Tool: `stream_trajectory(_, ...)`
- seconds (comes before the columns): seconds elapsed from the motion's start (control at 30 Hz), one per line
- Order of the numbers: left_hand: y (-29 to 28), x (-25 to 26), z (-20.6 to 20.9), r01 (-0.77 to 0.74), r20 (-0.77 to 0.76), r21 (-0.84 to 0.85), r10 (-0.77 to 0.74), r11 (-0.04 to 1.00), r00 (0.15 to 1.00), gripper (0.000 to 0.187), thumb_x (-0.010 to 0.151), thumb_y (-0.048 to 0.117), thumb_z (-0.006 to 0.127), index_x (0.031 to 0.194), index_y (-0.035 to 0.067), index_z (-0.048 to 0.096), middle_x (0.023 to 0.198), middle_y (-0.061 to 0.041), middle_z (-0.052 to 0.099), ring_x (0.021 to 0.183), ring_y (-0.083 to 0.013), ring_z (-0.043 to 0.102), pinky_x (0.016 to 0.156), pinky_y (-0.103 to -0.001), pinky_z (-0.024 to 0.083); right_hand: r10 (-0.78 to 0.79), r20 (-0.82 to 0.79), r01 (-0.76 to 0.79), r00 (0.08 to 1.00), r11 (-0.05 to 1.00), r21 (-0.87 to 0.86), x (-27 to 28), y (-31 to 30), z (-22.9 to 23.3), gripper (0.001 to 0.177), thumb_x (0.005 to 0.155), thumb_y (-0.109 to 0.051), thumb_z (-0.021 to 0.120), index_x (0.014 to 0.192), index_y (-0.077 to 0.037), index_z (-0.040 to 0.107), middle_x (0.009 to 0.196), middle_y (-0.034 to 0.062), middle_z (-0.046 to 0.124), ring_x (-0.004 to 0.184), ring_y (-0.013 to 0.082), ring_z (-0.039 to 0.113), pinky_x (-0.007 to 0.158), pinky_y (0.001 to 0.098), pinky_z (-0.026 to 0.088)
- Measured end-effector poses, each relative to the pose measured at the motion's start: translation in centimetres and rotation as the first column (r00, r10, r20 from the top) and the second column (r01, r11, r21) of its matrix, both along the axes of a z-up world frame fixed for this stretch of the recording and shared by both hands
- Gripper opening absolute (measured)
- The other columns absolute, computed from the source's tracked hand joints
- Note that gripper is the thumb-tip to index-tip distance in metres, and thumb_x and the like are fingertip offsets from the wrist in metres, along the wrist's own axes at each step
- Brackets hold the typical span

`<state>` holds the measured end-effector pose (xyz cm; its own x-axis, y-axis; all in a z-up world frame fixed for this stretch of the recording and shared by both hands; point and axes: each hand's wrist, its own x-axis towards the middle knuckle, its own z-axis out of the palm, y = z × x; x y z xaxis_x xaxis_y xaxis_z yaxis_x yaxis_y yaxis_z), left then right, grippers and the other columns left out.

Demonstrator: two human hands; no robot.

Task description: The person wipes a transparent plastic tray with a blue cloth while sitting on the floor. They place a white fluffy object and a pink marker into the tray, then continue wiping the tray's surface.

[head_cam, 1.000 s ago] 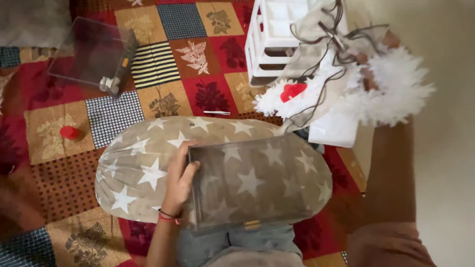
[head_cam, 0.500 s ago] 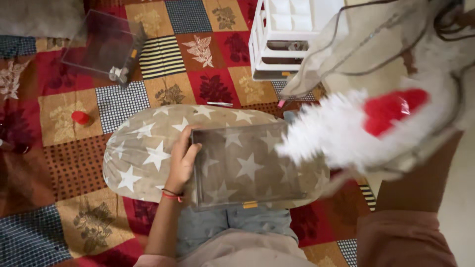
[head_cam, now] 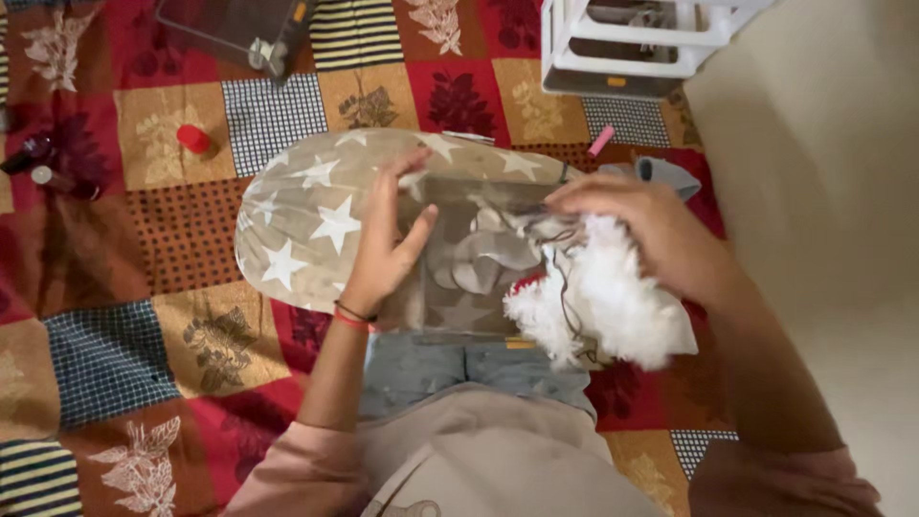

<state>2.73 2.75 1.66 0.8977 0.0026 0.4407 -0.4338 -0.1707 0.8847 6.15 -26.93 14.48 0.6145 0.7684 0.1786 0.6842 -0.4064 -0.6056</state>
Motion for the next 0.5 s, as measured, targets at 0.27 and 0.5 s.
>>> stream_trajectory(0.27,-1.1,-2.1,5.5,0.11,0.144,0.574,-0.232,0.811,0.962,0.051,0.075,0.032,0.084,0.12,0.015,0.069,0.122,-0.007,0.071,0.122,-0.0265,0.064,0.117,-0.057,0.028,-0.056,-0.64,0.232,0.766,0.953,0.194,-0.5,-1.1,-3.3,0.028,0.101,-0.011,0.053,0.123,-0.003,0.069,0.147,0.0118,0.057,0.134,0.0273,0.06,0.102,0.0378,0.055)
stream_trajectory(0.5,0.2,-2.1,5.9,-0.121,0.176,0.396,0.054,0.91,0.983,0.014,0.089,0.016,0.083,0.1,0.012,0.073,0.098,-0.004,0.074,0.093,-0.0243,0.068,0.104,-0.045,0.048,-0.136,-0.36,0.182,0.923,0.979,0.097,0.3,-4.6,-4.3,0.047,0.093,-0.02,0.065,0.137,-0.002,0.063,0.148,0.0124,0.057,0.13,0.0241,0.058,0.102,0.0361,0.05)
